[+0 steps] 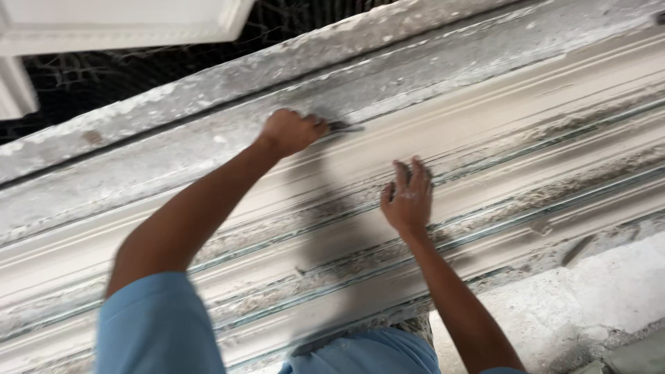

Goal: The person uses a small knife to scrape dried plaster residue off decorative white cornice moldings laid on a workbench, working along the grooves of each piece and brushing debris aside with their hand. They reposition the moldings and continue scraping different sections and edges.

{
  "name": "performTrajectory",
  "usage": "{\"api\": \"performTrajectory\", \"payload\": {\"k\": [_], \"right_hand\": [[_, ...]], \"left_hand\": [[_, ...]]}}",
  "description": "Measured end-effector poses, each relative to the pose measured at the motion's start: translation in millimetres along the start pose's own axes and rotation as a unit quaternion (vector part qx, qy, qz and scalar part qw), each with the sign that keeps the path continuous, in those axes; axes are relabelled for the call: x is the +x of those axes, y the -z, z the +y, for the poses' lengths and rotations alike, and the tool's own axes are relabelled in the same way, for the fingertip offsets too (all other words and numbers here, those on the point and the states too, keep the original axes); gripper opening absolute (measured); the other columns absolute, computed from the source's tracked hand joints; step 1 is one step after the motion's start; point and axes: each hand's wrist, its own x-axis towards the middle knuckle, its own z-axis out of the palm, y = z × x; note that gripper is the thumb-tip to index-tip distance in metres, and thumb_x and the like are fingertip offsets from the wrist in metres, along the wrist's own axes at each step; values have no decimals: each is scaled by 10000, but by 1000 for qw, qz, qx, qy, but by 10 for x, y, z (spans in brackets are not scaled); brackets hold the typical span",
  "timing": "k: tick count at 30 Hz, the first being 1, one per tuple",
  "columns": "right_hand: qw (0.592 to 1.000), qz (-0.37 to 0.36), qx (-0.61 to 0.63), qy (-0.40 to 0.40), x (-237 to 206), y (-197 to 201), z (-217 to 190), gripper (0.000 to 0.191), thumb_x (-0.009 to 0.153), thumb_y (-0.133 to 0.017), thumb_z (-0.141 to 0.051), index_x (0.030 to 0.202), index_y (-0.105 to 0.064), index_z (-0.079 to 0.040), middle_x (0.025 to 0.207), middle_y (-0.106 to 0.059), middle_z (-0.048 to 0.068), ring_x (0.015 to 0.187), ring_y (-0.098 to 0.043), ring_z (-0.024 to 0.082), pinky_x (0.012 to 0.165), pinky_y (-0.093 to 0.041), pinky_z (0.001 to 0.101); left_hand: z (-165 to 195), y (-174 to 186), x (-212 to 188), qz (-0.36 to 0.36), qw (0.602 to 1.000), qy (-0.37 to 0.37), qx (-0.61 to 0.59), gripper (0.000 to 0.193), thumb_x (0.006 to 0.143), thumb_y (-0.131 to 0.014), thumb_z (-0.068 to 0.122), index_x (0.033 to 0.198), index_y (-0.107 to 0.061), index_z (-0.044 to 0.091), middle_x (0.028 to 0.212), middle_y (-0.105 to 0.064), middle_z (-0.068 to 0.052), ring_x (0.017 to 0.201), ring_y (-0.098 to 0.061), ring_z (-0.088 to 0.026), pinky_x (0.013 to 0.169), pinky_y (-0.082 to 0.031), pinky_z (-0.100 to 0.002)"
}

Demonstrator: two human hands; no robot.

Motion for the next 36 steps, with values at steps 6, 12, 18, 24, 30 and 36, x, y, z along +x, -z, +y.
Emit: {"api": "performTrajectory", "payload": {"k": [6,12,18,24,30,36], "right_hand": [[990,-20,122,68,-52,-72,677,489,898,-609,-181,1366,-594,-42,1484,-461,289,1431,-403,471,1182,-327,628],[986,43,127,95,590,336,3388,417,1004,-622,-157,1413,-578,-89,1516,-510,166,1502,-401,341,1280,-239,577],[998,3,-42,37,1457,882,5184,479,1138,-482,-291,1530,-480,-16,1613,-397,337,1533,-316,485,1267,-169,632],[999,5,-34,19,1504,885,5257,453,1028,-574,-248,1446,-603,-77,1553,-500,227,1454,-439,433,1197,-321,614],[999,-1,-32,5,1643,1010,5224,438,937,-616,-167,1365,-640,-78,1501,-528,205,1405,-477,414,1152,-341,581],[999,32,-33,26,1589,1013,5251,428,962,-603,-149,1382,-640,-76,1522,-539,186,1439,-487,376,1204,-355,556]], "left_hand": [[666,322,1699,6,1000,10,-6,290,1012,-546,195,1290,-622,161,1151,-734,-64,898,-754,-272,657,-608,-426],[678,527,1831,-43,999,24,1,415,985,-543,240,1397,-554,199,1138,-712,-71,802,-758,-259,555,-621,-377],[921,743,2896,-53,998,23,17,362,1029,-536,202,1390,-557,186,1143,-716,-47,856,-750,-227,622,-606,-361],[720,953,2536,-132,990,2,52,493,945,-545,206,1433,-479,232,1215,-686,-71,864,-747,-249,492,-618,-329],[772,1142,3071,-150,988,-13,20,409,1055,-510,218,1459,-501,159,1187,-709,-45,948,-747,-239,719,-599,-364],[742,1071,3176,-166,984,-38,59,540,959,-559,199,1478,-416,171,1279,-634,-107,872,-749,-245,594,-629,-320]]}}
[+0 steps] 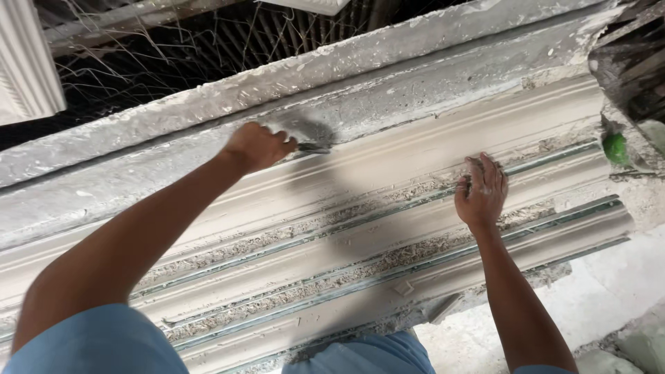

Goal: The person uses a small knife to scrape dried plaster residue off decorative white cornice moldings laid on a workbench, working along the grooves of each piece and brushing debris aside with their hand. They reposition the moldings and continue scraping different sections and edges.

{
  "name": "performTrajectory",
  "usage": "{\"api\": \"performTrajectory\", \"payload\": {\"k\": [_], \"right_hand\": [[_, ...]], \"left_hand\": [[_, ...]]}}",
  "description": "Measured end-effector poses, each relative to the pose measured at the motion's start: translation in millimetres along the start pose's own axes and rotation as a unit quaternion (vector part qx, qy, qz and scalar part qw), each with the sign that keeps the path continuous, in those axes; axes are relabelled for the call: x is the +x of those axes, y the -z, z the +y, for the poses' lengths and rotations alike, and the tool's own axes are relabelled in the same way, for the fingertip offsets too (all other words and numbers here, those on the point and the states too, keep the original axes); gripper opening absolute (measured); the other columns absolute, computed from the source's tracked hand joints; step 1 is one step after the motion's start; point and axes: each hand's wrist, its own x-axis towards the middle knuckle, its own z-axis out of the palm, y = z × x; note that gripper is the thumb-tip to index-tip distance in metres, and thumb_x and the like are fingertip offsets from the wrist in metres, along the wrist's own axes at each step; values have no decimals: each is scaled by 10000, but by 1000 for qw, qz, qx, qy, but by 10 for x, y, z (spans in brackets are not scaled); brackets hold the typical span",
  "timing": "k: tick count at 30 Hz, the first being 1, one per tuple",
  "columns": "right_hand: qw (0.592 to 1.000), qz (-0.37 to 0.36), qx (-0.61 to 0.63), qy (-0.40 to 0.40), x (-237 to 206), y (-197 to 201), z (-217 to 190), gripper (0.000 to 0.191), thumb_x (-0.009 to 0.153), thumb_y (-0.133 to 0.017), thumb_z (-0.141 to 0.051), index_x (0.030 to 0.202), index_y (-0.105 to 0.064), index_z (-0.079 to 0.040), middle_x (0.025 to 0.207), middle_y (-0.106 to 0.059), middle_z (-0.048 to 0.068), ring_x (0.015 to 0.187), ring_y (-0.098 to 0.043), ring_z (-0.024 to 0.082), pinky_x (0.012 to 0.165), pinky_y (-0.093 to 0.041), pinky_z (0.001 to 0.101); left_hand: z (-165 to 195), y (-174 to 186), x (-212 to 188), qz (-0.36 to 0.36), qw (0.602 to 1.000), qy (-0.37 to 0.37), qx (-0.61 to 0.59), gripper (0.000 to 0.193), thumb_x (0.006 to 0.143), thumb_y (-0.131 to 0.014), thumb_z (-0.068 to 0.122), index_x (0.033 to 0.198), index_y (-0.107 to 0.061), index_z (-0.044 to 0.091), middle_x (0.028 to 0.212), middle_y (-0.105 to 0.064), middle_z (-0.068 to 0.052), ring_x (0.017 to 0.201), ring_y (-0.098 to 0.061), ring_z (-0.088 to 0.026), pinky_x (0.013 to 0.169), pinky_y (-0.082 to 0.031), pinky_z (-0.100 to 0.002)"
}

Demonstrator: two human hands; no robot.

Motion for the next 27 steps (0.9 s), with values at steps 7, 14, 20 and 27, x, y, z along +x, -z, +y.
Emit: {"api": "performTrajectory", "payload": {"k": [7,14,20,27], "right_hand": [[1000,12,-5,-1,-37,-81,52,442,965,-619,-149,1400,-641,-76,1517,-536,192,1423,-471,402,1210,-321,564],[1000,-5,2,-21,-70,-46,50,451,939,-618,-154,1386,-645,-95,1524,-540,171,1445,-475,369,1228,-314,569],[1000,3,7,-17,-78,-36,114,453,929,-617,-185,1368,-656,-84,1494,-550,183,1421,-491,373,1200,-321,578],[999,8,19,-32,-77,2,110,432,932,-608,-190,1347,-667,-82,1485,-554,179,1414,-490,376,1191,-326,587]], "left_hand": [[155,-126,-42,69,997,-4,-19,458,1030,-521,266,1469,-455,152,1180,-697,-147,730,-748,-214,519,-608,-327],[392,379,678,123,992,-3,-36,479,954,-559,198,1415,-505,76,1123,-703,-153,719,-751,-251,486,-615,-355],[498,564,671,66,996,-3,-57,405,1047,-503,206,1433,-507,82,1120,-708,-160,749,-751,-254,521,-611,-367],[712,989,1483,157,986,-17,-58,381,967,-566,141,1343,-565,80,1105,-716,-112,819,-748,-271,557,-595,-410]]}}
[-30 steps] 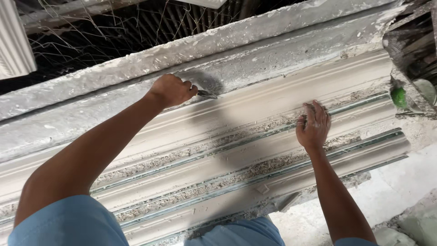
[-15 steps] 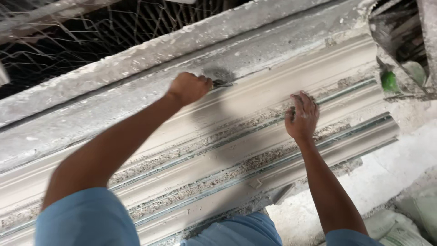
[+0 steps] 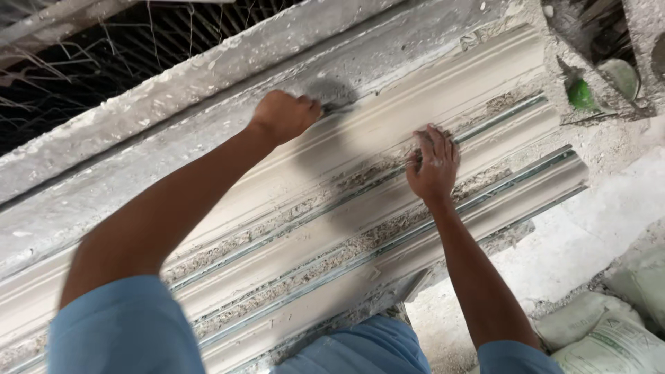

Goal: The person uses a small knife to scrape dried plaster residue off decorative white cornice moldings laid on a workbench, working along the grooves of each piece and brushing debris aside with their hand. They reposition the moldings and continue scraping different sections and edges.

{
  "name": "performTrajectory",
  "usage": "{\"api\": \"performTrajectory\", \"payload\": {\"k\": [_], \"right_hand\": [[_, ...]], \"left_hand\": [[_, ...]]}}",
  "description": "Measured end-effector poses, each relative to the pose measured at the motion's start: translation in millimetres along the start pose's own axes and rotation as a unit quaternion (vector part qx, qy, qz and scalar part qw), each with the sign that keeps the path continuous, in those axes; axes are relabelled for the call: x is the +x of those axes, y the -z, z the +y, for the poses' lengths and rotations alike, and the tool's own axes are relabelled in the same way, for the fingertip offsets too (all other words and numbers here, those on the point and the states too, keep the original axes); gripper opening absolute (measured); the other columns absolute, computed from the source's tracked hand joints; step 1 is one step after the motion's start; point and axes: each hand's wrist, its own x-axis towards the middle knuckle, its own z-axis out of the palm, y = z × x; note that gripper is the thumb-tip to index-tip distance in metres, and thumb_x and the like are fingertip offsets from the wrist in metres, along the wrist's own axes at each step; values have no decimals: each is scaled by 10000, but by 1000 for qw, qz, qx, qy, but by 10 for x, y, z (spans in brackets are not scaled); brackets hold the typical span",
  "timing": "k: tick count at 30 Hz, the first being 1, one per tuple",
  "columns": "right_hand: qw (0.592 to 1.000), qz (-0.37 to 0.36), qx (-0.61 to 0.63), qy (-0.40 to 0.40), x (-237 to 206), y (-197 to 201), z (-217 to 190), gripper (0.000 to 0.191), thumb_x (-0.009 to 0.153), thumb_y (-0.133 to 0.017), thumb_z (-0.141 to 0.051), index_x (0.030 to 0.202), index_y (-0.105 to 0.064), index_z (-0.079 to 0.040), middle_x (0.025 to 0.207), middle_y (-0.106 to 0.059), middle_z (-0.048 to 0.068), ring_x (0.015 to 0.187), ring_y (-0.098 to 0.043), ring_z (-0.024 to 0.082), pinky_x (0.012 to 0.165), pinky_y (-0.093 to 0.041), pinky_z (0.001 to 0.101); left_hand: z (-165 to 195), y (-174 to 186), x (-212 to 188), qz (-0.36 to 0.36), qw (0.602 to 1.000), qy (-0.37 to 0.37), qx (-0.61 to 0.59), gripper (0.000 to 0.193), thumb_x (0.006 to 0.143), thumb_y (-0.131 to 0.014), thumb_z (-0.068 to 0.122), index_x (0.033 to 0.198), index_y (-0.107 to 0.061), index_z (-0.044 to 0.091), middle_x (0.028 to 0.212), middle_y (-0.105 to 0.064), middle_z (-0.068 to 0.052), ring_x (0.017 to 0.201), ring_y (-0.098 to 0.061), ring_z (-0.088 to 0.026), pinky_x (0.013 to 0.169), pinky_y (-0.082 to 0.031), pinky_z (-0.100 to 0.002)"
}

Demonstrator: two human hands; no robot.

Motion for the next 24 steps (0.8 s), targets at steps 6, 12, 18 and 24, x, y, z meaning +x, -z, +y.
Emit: {"api": "performTrajectory", "payload": {"k": [6,12,18,24], "right_hand": [[1000,0,18,0,-21,-57,136,391,972,-602,-192,1340,-662,-73,1488,-552,177,1415,-487,363,1190,-338,587],[999,5,49,4,1,-67,241,415,933,-579,-179,1322,-661,-58,1491,-539,185,1409,-467,387,1186,-321,599],[998,-25,51,5,-63,-101,505,387,957,-569,-227,1304,-652,-75,1508,-505,214,1440,-423,396,1190,-267,642],[990,-42,122,60,60,30,1097,465,969,-547,-301,1384,-579,-93,1546,-425,237,1467,-358,422,1189,-256,640]], "left_hand": [[240,54,437,-37,999,12,-30,307,985,-537,129,1281,-596,73,1119,-709,-127,783,-756,-274,509,-607,-425],[380,140,1024,-34,996,66,-51,221,1018,-540,146,1190,-674,110,1134,-740,-100,899,-755,-289,627,-591,-436],[722,185,820,31,982,152,-107,302,1021,-542,219,1274,-616,71,1075,-692,-120,770,-746,-294,528,-593,-434],[1521,533,902,112,969,202,-87,321,986,-580,178,1292,-601,83,1034,-695,-101,803,-748,-263,502,-583,-382]]}}
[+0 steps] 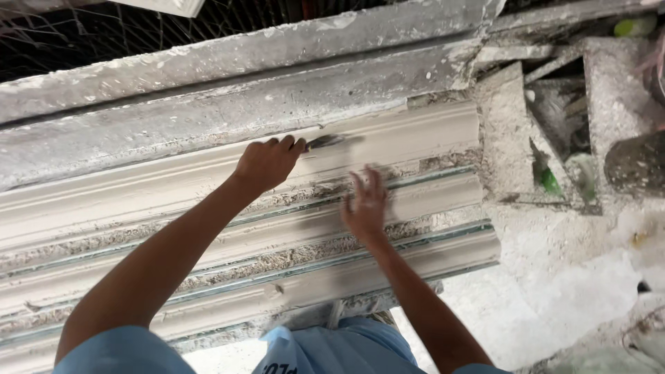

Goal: The person uses a small knife to scrape dried plaster residue off decorative white cornice moldings laid on a workbench, working along the grooves of each piece and brushing debris aside with their hand. They reposition the moldings and continue scraping different sections and edges.

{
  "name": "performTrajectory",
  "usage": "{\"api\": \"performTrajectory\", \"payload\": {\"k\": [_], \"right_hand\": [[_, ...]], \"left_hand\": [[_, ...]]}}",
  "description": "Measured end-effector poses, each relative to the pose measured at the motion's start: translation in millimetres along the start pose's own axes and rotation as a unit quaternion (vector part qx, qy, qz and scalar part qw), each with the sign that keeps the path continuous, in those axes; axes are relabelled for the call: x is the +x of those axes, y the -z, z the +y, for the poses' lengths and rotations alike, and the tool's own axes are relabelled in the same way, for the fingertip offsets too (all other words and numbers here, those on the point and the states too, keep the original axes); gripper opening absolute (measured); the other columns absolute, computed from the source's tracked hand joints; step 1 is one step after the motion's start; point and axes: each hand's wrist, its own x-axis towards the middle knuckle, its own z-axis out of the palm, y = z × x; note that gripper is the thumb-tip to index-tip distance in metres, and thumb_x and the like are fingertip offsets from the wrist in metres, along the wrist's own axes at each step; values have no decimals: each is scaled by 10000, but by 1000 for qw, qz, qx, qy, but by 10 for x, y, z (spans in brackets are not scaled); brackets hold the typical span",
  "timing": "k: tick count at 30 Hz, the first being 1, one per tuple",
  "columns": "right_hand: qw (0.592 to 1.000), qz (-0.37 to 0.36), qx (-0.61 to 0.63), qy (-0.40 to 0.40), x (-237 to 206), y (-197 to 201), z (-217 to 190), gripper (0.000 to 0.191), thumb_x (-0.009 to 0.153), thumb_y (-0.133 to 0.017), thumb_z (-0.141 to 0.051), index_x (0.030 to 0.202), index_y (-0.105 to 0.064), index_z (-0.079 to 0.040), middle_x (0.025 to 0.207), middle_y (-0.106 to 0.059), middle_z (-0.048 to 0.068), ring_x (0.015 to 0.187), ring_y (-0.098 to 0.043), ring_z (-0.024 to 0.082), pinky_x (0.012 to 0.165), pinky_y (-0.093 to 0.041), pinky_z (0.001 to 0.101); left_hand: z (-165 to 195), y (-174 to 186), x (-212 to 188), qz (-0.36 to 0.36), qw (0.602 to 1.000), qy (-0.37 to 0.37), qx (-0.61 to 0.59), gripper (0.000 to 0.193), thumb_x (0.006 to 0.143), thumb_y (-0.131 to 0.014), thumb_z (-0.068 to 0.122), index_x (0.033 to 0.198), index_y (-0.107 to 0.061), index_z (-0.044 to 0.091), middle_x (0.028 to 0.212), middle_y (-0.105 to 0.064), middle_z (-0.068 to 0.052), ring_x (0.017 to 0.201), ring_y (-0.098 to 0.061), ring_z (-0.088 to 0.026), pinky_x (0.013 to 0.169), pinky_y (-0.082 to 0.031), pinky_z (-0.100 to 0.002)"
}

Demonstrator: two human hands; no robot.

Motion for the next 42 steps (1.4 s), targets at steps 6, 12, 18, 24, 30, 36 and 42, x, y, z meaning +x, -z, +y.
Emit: {"api": "performTrajectory", "payload": {"k": [6,12,18,24,30,36,42], "right_hand": [[995,28,-93,-1,287,634,1528,472,1017,-547,-249,1456,-537,-75,1562,-435,239,1486,-372,428,1210,-289,619],[986,-4,-167,-11,373,760,1675,482,951,-592,-257,1408,-601,-105,1509,-489,200,1432,-427,397,1120,-298,620],[991,-8,-129,-28,383,824,1581,496,979,-561,-246,1446,-571,-80,1535,-449,224,1419,-424,418,1152,-290,609],[984,-21,-52,-167,689,866,2108,652,1022,-508,-302,1538,-339,58,1517,-325,380,1375,-362,555,1097,-331,633],[979,-49,9,-200,794,929,2311,615,1087,-402,-312,1518,-320,119,1483,-393,372,1286,-504,553,1032,-483,565],[959,-68,-52,-270,836,898,2069,547,1070,-391,-317,1464,-399,62,1442,-473,299,1143,-621,511,885,-544,580],[969,-54,-43,-236,955,859,2093,560,1091,-403,-272,1486,-346,121,1436,-447,344,1124,-615,537,855,-547,588]], "left_hand": [[82,46,-603,-43,983,154,-90,276,1032,-569,235,1265,-587,88,1013,-699,-100,772,-737,-289,481,-568,-425],[443,-5,-757,-60,936,285,-196,308,1061,-533,255,1324,-555,97,1038,-683,-138,675,-734,-298,459,-591,-407],[585,-129,-431,81,945,237,-210,303,1002,-592,222,1273,-591,87,1030,-710,-117,735,-729,-317,538,-594,-442],[543,-200,-333,89,958,218,-165,282,1014,-595,224,1258,-601,85,988,-692,-104,795,-731,-307,570,-585,-449],[370,-271,-243,68,977,178,-96,295,1010,-604,236,1271,-601,97,975,-690,-85,773,-732,-283,541,-583,-425],[0,-384,118,22,997,54,40,365,969,-623,167,1332,-584,148,1048,-691,-62,824,-737,-231,523,-586,-350],[-601,7,531,-206,967,-84,124,570,980,-591,118,1514,-424,229,1112,-652,-56,734,-733,-185,495,-582,-285]]}}
